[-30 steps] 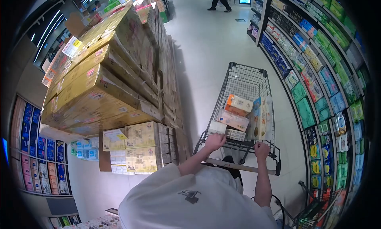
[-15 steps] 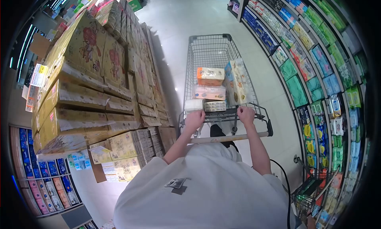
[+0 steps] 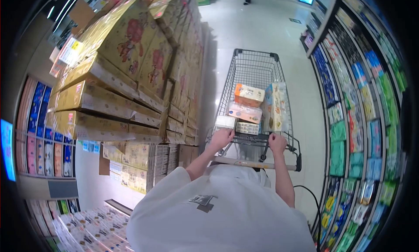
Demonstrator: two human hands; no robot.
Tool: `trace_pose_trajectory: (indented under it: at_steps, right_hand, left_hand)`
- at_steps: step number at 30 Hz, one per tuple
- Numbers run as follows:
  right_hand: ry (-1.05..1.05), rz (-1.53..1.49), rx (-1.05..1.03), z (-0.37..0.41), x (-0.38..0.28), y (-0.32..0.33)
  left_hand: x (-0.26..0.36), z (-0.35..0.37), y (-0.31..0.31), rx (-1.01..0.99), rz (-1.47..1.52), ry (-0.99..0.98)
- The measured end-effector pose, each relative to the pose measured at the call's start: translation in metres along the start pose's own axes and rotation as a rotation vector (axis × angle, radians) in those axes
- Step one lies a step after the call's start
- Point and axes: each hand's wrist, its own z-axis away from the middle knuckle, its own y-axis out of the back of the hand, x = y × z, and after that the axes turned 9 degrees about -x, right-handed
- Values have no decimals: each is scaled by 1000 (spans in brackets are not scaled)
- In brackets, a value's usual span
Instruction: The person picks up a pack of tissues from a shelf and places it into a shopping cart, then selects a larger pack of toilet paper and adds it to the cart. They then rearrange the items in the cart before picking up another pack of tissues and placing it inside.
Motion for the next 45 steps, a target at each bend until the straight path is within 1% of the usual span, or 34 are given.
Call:
trace_pose_trajectory:
  at_steps: [3, 5, 8, 16, 19, 28, 32, 38, 41, 45]
  right_hand:
    - [8, -32, -68, -27, -1, 4]
    - [37, -16, -49, -43, -1, 2]
    - [51, -13, -24, -68, -10, 9]
    - [88, -53, -50, -126, -37, 13]
    - [79, -9, -51, -152, -45, 8]
    - [104, 4, -53, -233, -72, 0]
    - [145, 9, 9, -268, -83, -9]
    - [139, 14, -49, -324, -105, -11]
    - [158, 58, -13, -355, -108, -22]
    - [114, 37, -51, -388, -126, -15]
  left_hand:
    - [-2, -20, 3, 13, 5, 20]
    - [-2, -31, 7, 18, -12, 25]
    - [-8, -52, 8, 95, -57, -30]
    - [-23, -102, 29, 138, -93, 25]
    - [-29, -122, 40, 115, -102, 68]
    - [-60, -199, 68, 137, -84, 94]
    - [-70, -229, 87, 123, -58, 105]
    - [-88, -276, 116, 109, -29, 112]
    - [-94, -300, 133, 111, 8, 102]
    - [-102, -332, 152, 59, 9, 129]
